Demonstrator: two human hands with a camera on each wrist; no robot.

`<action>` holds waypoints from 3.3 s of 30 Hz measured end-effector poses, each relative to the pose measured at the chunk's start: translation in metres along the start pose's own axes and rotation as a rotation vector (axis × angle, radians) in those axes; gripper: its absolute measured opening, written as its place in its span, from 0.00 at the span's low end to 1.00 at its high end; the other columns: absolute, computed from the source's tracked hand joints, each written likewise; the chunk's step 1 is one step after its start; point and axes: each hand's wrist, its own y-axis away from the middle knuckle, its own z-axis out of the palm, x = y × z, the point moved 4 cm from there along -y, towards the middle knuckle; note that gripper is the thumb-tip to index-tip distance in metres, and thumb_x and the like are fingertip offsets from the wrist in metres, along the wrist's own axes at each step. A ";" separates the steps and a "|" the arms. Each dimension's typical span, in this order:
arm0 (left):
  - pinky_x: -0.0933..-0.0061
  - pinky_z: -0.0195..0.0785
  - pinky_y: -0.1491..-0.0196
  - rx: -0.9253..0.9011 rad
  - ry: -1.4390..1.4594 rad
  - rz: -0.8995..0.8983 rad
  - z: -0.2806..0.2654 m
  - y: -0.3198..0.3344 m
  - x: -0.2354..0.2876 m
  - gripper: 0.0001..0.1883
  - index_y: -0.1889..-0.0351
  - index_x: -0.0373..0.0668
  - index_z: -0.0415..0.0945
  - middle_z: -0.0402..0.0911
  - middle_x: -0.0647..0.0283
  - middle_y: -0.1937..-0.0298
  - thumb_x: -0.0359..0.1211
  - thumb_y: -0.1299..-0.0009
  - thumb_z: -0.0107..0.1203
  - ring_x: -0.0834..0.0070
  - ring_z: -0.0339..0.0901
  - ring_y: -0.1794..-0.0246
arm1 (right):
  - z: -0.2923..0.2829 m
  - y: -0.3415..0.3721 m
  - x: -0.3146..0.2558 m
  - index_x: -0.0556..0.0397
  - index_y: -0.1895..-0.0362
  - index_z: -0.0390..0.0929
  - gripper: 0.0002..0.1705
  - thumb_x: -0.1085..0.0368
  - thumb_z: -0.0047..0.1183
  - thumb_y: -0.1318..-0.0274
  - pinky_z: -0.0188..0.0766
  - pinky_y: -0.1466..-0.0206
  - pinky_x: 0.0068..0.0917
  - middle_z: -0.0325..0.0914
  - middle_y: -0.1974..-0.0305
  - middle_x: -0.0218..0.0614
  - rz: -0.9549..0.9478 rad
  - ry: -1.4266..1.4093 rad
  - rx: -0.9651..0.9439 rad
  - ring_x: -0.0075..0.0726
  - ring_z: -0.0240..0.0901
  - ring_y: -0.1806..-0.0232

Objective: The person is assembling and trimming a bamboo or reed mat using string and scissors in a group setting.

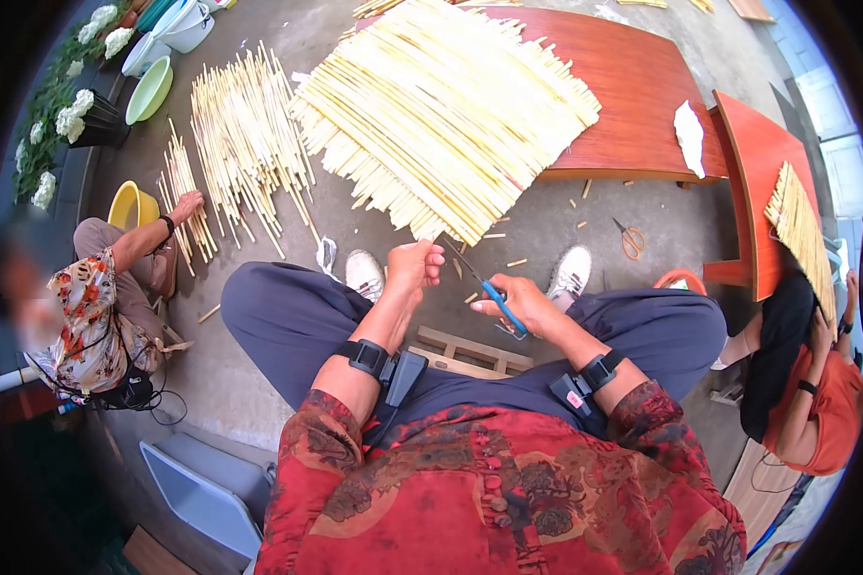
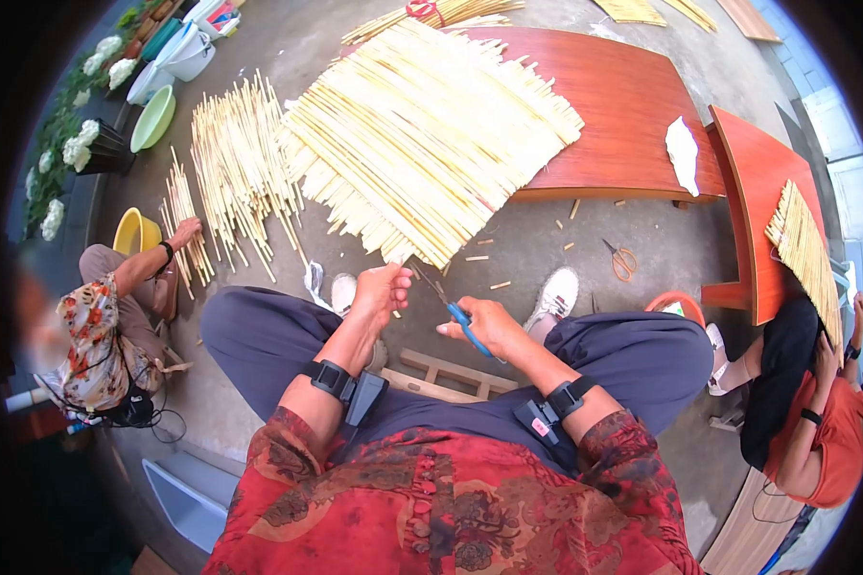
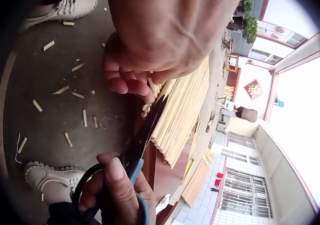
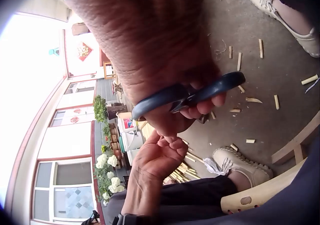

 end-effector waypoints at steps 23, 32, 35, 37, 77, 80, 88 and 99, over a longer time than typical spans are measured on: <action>0.63 0.64 0.72 0.124 -1.789 1.024 0.020 0.007 0.036 0.07 0.78 0.40 0.67 0.71 0.58 0.79 0.33 0.44 0.50 0.62 0.71 0.75 | -0.029 -0.039 -0.024 0.49 0.48 0.58 0.28 0.63 0.49 0.56 0.66 0.62 0.42 0.72 0.63 0.50 -0.185 0.458 0.341 0.55 0.69 0.62; 0.61 0.65 0.69 -0.085 -1.710 0.908 0.032 -0.004 0.066 0.09 0.75 0.38 0.69 0.74 0.53 0.77 0.35 0.40 0.47 0.57 0.73 0.72 | -0.030 -0.047 -0.025 0.51 0.46 0.57 0.30 0.64 0.49 0.57 0.66 0.64 0.43 0.73 0.68 0.51 -0.151 0.390 0.339 0.56 0.70 0.66; 0.60 0.65 0.68 -0.103 -1.689 0.782 0.034 -0.012 0.077 0.11 0.75 0.36 0.70 0.75 0.49 0.75 0.36 0.40 0.46 0.55 0.73 0.71 | -0.030 -0.051 -0.026 0.52 0.45 0.57 0.31 0.64 0.49 0.58 0.66 0.64 0.42 0.73 0.69 0.52 -0.153 0.385 0.350 0.55 0.71 0.66; 0.59 0.65 0.67 -0.122 -1.696 0.715 0.034 -0.019 0.081 0.12 0.76 0.35 0.71 0.75 0.47 0.74 0.36 0.40 0.45 0.54 0.74 0.70 | -0.029 -0.051 -0.025 0.52 0.44 0.56 0.32 0.64 0.49 0.58 0.66 0.64 0.42 0.73 0.69 0.52 -0.142 0.380 0.345 0.55 0.71 0.66; 0.76 0.64 0.66 -0.100 0.232 0.171 -0.003 -0.052 -0.006 0.10 0.61 0.41 0.71 0.74 0.66 0.65 0.36 0.38 0.50 0.79 0.70 0.67 | 0.007 -0.052 0.010 0.56 0.61 0.70 0.27 0.48 0.57 0.58 0.63 0.82 0.16 0.68 0.80 0.28 0.096 -0.405 -0.071 0.19 0.63 0.84; 0.78 0.64 0.67 -0.096 0.183 0.158 -0.005 -0.057 -0.006 0.09 0.63 0.41 0.71 0.74 0.67 0.67 0.35 0.38 0.50 0.81 0.69 0.69 | 0.006 -0.053 0.010 0.56 0.61 0.70 0.27 0.49 0.58 0.59 0.63 0.82 0.16 0.69 0.80 0.29 0.120 -0.407 -0.060 0.19 0.63 0.84; 0.82 0.63 0.68 -0.160 0.171 0.186 -0.005 -0.057 -0.005 0.09 0.63 0.37 0.72 0.74 0.66 0.71 0.33 0.37 0.49 0.82 0.70 0.72 | -0.005 -0.053 0.007 0.55 0.62 0.71 0.27 0.50 0.60 0.62 0.61 0.81 0.19 0.69 0.80 0.30 0.108 -0.238 0.005 0.20 0.62 0.83; 0.81 0.66 0.66 -0.192 0.076 0.210 -0.004 -0.057 -0.010 0.11 0.64 0.36 0.72 0.74 0.65 0.71 0.34 0.35 0.46 0.81 0.71 0.72 | 0.007 -0.054 0.018 0.57 0.66 0.71 0.17 0.59 0.56 0.57 0.60 0.85 0.19 0.70 0.83 0.30 0.045 -0.326 -0.002 0.19 0.62 0.88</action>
